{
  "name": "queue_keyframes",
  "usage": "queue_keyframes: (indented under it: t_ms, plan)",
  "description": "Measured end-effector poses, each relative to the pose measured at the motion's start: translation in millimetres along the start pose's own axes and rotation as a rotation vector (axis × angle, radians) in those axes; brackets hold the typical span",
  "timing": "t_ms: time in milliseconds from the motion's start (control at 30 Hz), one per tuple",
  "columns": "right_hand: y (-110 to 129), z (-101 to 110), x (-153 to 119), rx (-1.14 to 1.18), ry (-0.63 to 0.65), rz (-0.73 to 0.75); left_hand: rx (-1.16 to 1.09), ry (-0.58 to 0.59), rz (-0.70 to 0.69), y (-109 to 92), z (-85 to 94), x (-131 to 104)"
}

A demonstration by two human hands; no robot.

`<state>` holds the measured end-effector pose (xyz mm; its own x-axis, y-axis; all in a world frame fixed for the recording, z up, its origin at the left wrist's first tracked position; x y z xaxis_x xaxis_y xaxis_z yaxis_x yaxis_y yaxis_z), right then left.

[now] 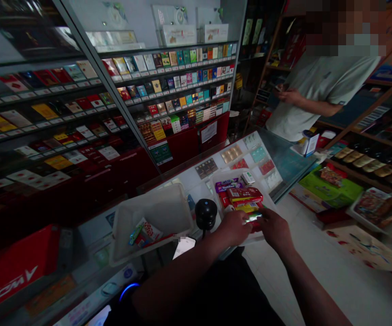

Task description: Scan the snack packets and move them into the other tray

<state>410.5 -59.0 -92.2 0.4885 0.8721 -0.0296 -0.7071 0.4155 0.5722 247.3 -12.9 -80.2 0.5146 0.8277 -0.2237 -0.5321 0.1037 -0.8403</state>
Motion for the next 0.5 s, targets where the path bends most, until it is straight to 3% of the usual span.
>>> queue_keyframes:
  t_ms: [133,267,500]
  plan:
    - [6.0,-2.4,-0.5,-0.07,-0.015,0.057,-0.05,-0.009,-0.016,-0.3,3.1,-4.3]
    - [24.8,3.1,0.7,-0.06,-0.074,0.087,-0.088,-0.038,-0.069,-5.5,18.0,-9.8]
    - [99.4,8.0,0.5,0.034,-0.134,0.301,-0.234,-0.065,-0.073,2.3,56.8,-35.3]
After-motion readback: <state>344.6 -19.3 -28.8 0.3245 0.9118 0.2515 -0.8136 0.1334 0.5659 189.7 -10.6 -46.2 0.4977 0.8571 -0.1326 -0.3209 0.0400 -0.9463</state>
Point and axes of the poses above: each hand's wrist, its own x-axis towards the middle knuckle, its own z-axis out of the back of the hand, y = z × x, the point moved 8 cm from there along x, towards the middle knuckle, and after that the axes turned 4 degrees about -y, right-handed, at the moved point
